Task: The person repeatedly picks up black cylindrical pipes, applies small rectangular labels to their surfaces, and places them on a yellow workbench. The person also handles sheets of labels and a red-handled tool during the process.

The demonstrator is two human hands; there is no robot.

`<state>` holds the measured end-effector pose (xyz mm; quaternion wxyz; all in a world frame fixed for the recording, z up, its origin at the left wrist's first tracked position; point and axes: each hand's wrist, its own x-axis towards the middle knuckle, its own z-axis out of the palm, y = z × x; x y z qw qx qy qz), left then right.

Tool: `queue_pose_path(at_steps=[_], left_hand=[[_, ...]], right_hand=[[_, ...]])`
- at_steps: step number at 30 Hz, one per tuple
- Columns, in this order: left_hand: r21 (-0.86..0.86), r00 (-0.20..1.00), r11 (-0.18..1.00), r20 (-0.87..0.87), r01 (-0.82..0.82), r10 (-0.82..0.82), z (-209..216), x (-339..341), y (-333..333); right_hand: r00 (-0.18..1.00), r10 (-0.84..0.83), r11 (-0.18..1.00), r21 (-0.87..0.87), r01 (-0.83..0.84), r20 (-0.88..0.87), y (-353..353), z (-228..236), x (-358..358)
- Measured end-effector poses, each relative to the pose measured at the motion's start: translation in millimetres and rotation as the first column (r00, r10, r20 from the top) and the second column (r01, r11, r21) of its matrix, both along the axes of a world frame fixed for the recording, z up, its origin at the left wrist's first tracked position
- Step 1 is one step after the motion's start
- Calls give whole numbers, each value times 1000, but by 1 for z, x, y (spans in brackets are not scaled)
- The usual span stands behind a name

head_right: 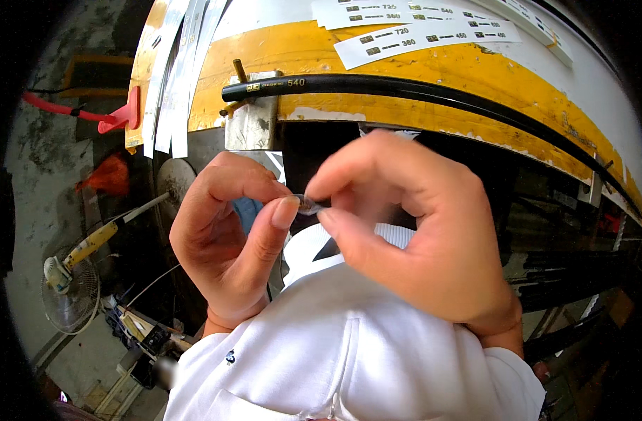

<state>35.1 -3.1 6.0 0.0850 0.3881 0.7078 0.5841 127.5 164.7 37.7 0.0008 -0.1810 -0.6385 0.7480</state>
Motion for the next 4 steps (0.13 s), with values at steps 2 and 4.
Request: queue_pose_path(at_steps=[2, 4], left_hand=[[24, 994, 999, 100, -40, 37, -1, 4, -3], [78, 957, 984, 254, -163, 139, 1, 7, 0]], right_hand=[[999, -31, 999, 6, 31, 7, -1, -2, -2], [999, -22, 999, 27, 23, -37, 4, -11, -2]])
